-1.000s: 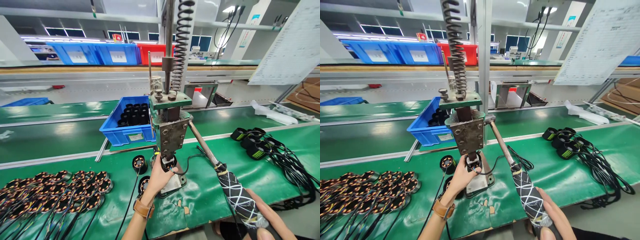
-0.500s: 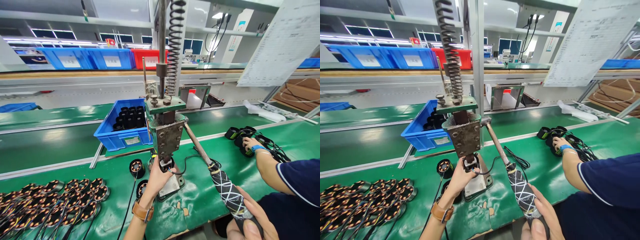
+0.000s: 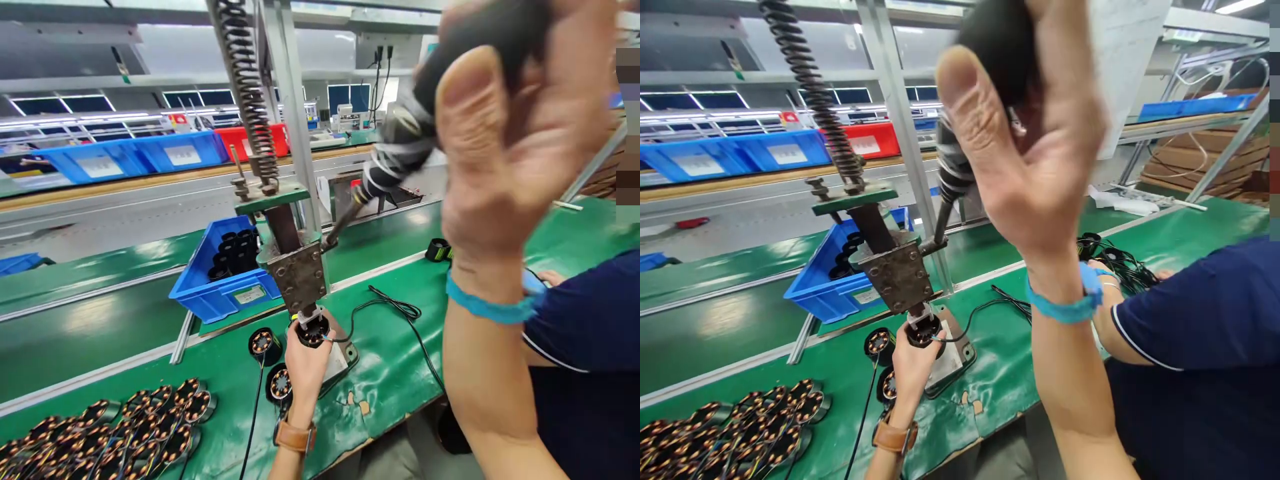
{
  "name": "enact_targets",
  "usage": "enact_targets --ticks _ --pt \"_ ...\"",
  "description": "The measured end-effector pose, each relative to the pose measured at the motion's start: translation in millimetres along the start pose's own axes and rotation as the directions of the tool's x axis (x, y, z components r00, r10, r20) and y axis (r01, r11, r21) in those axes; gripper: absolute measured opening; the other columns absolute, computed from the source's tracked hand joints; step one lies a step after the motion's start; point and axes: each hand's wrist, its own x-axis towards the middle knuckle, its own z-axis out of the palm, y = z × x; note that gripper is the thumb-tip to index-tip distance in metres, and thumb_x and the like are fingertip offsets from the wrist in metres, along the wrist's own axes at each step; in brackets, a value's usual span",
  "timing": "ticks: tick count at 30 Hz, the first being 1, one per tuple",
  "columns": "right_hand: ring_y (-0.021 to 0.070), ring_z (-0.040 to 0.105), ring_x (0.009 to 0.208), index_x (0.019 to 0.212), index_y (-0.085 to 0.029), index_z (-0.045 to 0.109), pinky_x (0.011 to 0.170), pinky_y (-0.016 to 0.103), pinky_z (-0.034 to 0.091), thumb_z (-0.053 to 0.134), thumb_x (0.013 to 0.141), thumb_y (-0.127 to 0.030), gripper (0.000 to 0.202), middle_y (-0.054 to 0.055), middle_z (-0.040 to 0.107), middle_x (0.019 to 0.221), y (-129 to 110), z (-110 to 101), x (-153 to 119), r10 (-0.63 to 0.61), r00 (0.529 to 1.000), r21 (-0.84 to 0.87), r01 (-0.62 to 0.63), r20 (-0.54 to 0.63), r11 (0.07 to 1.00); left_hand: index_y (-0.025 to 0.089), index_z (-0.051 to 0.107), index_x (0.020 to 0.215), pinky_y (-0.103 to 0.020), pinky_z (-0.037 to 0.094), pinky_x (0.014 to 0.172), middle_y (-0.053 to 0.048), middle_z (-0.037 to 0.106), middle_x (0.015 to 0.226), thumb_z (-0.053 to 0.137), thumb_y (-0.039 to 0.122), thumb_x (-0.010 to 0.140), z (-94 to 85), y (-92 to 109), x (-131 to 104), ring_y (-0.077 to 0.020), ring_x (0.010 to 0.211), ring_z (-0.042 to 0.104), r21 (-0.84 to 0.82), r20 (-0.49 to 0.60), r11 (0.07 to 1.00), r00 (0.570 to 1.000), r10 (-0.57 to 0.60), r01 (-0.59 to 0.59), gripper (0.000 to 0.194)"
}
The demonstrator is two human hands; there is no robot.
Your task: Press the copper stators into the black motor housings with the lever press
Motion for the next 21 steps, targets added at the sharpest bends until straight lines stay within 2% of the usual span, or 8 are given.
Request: enact_targets --ticks 2,4,6,9,12,16,18,21 --pt "0.0104 0.048 0.143 0.163 -0.008 0.025 0.105 0.021 0.047 0.022 0.105 -0.035 0.063 0.012 0.033 0.164 36.3 22.1 -19.5 0.151 0.967 -0.093 -0.134 0.205 0.987 0.02 0.057 0.131 -0.055 0.052 0.103 -0.016 0.072 0.125 0.083 0.05 0.069 2.3 0.1 -11.2 -0.0369 0.118 0.068 -0.002 0.0 1.0 1.0 0.004 -0.004 0.074" --pt "0.0066 0.051 0.14 0.16 -0.009 0.034 0.114 0.02 0.042 0.031 0.109 -0.033 0.057 0.013 0.045 0.159 76.7 29.2 -76.2 0.478 0.775 -0.358 -0.345 0.413 0.868 0.023 0.057 0.13 -0.054 0.052 0.105 -0.014 0.072 0.126 0.083 0.05 0.07 6.3 1.0 -22.7 -0.0357 0.118 0.068 -0.026 0.017 0.997 0.998 0.067 -0.067 0.07" --pt "0.0189 0.061 0.129 0.132 0.002 0.063 0.112 0.031 0.047 0.052 0.103 -0.028 0.043 0.021 0.065 0.134 111.6 23.0 -151.2 0.709 0.565 -0.574 -0.439 0.421 0.691 0.025 0.057 0.131 -0.052 0.052 0.105 -0.013 0.071 0.129 0.083 0.048 0.071 14.8 2.0 -33.0 -0.035 0.12 0.068 -0.045 0.042 0.992 0.992 0.118 -0.116 0.069" --pt "0.038 0.06 0.128 0.103 0.002 0.07 0.107 0.05 0.048 0.066 0.09 -0.016 0.022 0.03 0.067 0.119 140.9 -0.9 -251.5 0.905 0.344 -0.793 -0.464 0.249 0.395 0.023 0.058 0.129 -0.05 0.054 0.103 -0.012 0.071 0.126 0.084 0.041 0.069 43.3 0.6 -41.4 -0.0334 0.117 0.069 -0.111 0.147 0.988 0.981 0.125 -0.109 0.067" --pt "0.0395 0.059 0.126 0.106 -0.004 0.067 0.104 0.048 0.048 0.056 0.096 -0.021 0.023 0.029 0.065 0.121 143.7 -35.2 -306.0 0.963 0.239 -0.864 -0.451 0.126 0.225 0.021 0.058 0.122 -0.049 0.054 0.103 -0.011 0.072 0.118 0.082 0.035 0.07 91.3 -5.3 -39.5 -0.0307 0.111 0.07 -0.186 0.239 0.979 0.962 0.13 -0.086 0.059" --pt "0.0353 0.072 0.091 0.106 -0.012 0.065 0.082 0.043 0.054 0.042 0.102 -0.047 0.042 0.019 0.071 0.092 125.1 -96.6 -336.7 0.996 0.089 -0.875 -0.479 0.024 0.064 0.021 0.055 0.119 -0.052 0.05 0.107 -0.011 0.069 0.12 0.082 0.024 0.068 164.0 -4.3 -28.5 -0.0315 0.116 0.067 -0.174 0.223 0.984 0.973 0.064 -0.025 0.058" --pt "0.0324 0.072 0.079 0.1 -0.017 0.064 0.073 0.041 0.056 0.045 0.097 -0.061 0.048 0.013 0.07 0.081 109.7 -125.7 -352.7 1.0 0.01 -0.789 -0.614 -0.027 -0.016 0.02 0.051 0.124 -0.054 0.045 0.113 -0.015 0.064 0.129 0.08 0.019 0.069 196.9 7.0 -21.5 -0.0329 0.127 0.062 -0.182 0.23 0.983 0.973 0.022 0.021 0.062" --pt "0.0298 0.072 0.073 0.098 -0.019 0.062 0.066 0.039 0.059 0.058 0.076 -0.082 0.067 0.008 0.069 0.079 86.3 -149.3 -375.9 0.989 -0.125 -0.405 -0.903 -0.072 -0.144 0.016 0.045 0.137 -0.056 0.036 0.121 -0.024 0.054 0.145 0.077 0.013 0.074 238.8 35.4 -8.9 -0.0357 0.143 0.05 -0.195 0.297 0.978 0.955 -0.012 0.073 0.071"
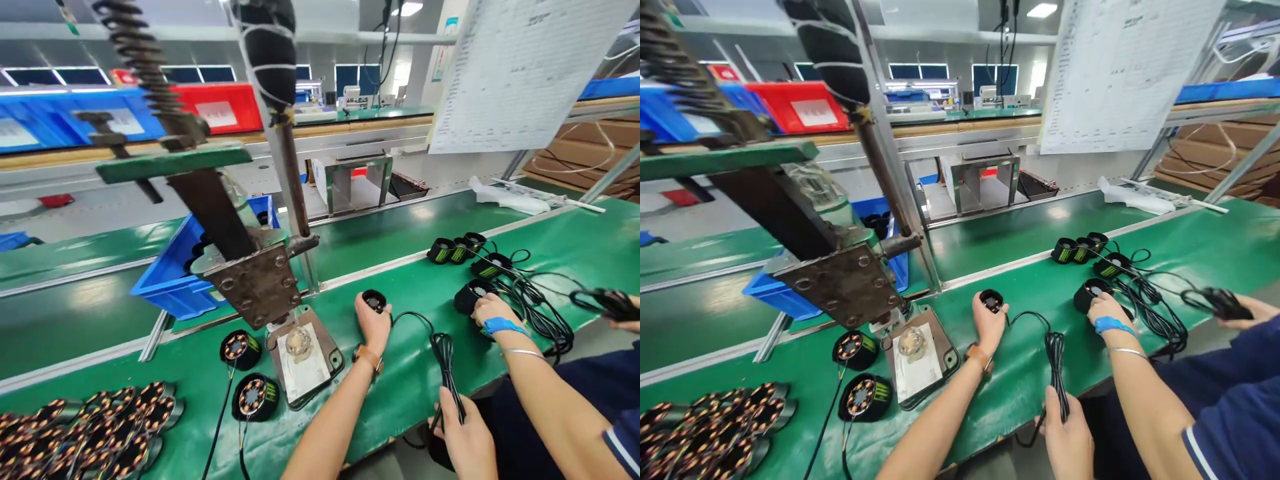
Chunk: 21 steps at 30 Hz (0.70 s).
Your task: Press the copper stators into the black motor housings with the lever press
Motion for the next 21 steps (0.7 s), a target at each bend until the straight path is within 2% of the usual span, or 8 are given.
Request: enact_targets --ticks 3,6,10,13,15,17,19,21 --pt "0.0258 0.07 0.072 0.098 -0.019 0.057 0.065 0.037 0.062 0.07 0.059 -0.088 0.08 0.005 0.066 0.077 2.4 6.5 -7.7 0.031 0.999 0.333 -0.037 0.022 0.942 0.006 0.04 0.145 -0.058 0.031 0.125 -0.036 0.04 0.157 0.077 0.002 0.069 25.1 22.7 17.0 -0.0418 0.154 0.036 -0.016 0.116 1.0 0.993 -0.003 0.004 0.084" --pt "0.0206 0.066 0.067 0.091 -0.018 0.052 0.068 0.036 0.061 0.065 0.065 -0.089 0.076 0.003 0.061 0.075 -32.1 19.0 4.6 -0.131 0.991 0.345 0.135 -0.035 0.929 0.0 0.046 0.145 -0.055 0.032 0.127 -0.038 0.035 0.16 0.078 -0.004 0.064 15.0 34.1 7.5 -0.0445 0.156 0.032 -0.031 0.242 0.999 0.97 0.037 -0.031 0.087" --pt "0.0403 0.065 0.111 0.109 -0.009 0.056 0.1 0.06 0.053 0.046 0.076 -0.09 0.088 0.026 0.064 0.109 -95.9 39.2 20.5 -0.443 0.875 -0.016 0.449 -0.196 0.894 0.016 0.059 0.139 -0.047 0.037 0.127 -0.019 0.056 0.153 0.074 0.018 0.084 -72.1 20.9 -58.2 -0.0314 0.148 0.049 -0.093 0.267 0.96 0.922 0.281 -0.266 0.057" --pt "0.0464 0.041 0.143 0.13 0.002 0.055 0.122 0.063 0.031 0.05 0.082 -0.081 0.096 0.036 0.048 0.143 -110.0 67.4 -11.8 -0.664 0.723 -0.181 0.639 -0.189 0.748 0.026 0.07 0.119 -0.048 0.052 0.113 -0.011 0.073 0.125 0.057 0.031 0.098 -176.2 -13.1 -118.9 -0.0275 0.121 0.068 -0.024 -0.025 0.926 0.926 0.377 -0.378 0.025" --pt "0.0377 0.054 0.133 0.128 -0.004 0.064 0.118 0.054 0.042 0.045 0.093 -0.071 0.078 0.028 0.058 0.136 -88.5 95.6 -59.1 -0.736 0.675 -0.116 0.735 0.038 0.668 0.025 0.071 0.106 -0.049 0.056 0.104 -0.01 0.075 0.11 0.05 0.035 0.101 -243.5 -45.8 -150.1 -0.0275 0.109 0.071 0.077 -0.3 0.96 0.912 0.279 -0.268 0.024" --pt "0.0287 0.068 0.111 0.116 -0.014 0.073 0.103 0.042 0.055 0.046 0.097 -0.066 0.062 0.018 0.07 0.117 -43.4 129.2 -115.8 -0.64 0.652 0.056 0.682 0.406 0.73 0.023 0.071 0.106 -0.052 0.055 0.104 -0.012 0.076 0.112 0.049 0.041 0.101 -295.5 -81.8 -169.6 -0.0298 0.109 0.071 0.102 -0.444 0.989 0.885 0.139 -0.104 0.029" --pt "0.0253 0.072 0.095 0.114 -0.018 0.076 0.088 0.035 0.06 0.051 0.095 -0.068 0.06 0.014 0.074 0.106 14.2 162.8 -168.2 -0.473 0.577 0.133 0.532 0.666 0.836 0.023 0.072 0.112 -0.055 0.053 0.108 -0.013 0.076 0.12 0.051 0.045 0.098 -325.9 -114.1 -176.4 -0.0324 0.115 0.071 0.086 -0.419 0.996 0.908 0.019 0.018 0.033" --pt "0.0225 0.07 0.08 0.121 -0.018 0.074 0.077 0.031 0.059 0.052 0.092 -0.072 0.065 0.013 0.073 0.102 68.8 190.1 -205.9 -0.445 0.565 0.159 0.482 0.695 0.861 0.022 0.07 0.122 -0.055 0.051 0.112 -0.015 0.073 0.13 0.056 0.045 0.094 -336.1 -135.2 -171.3 -0.0334 0.124 0.069 0.038 -0.297 0.997 0.954 -0.046 0.06 0.039"
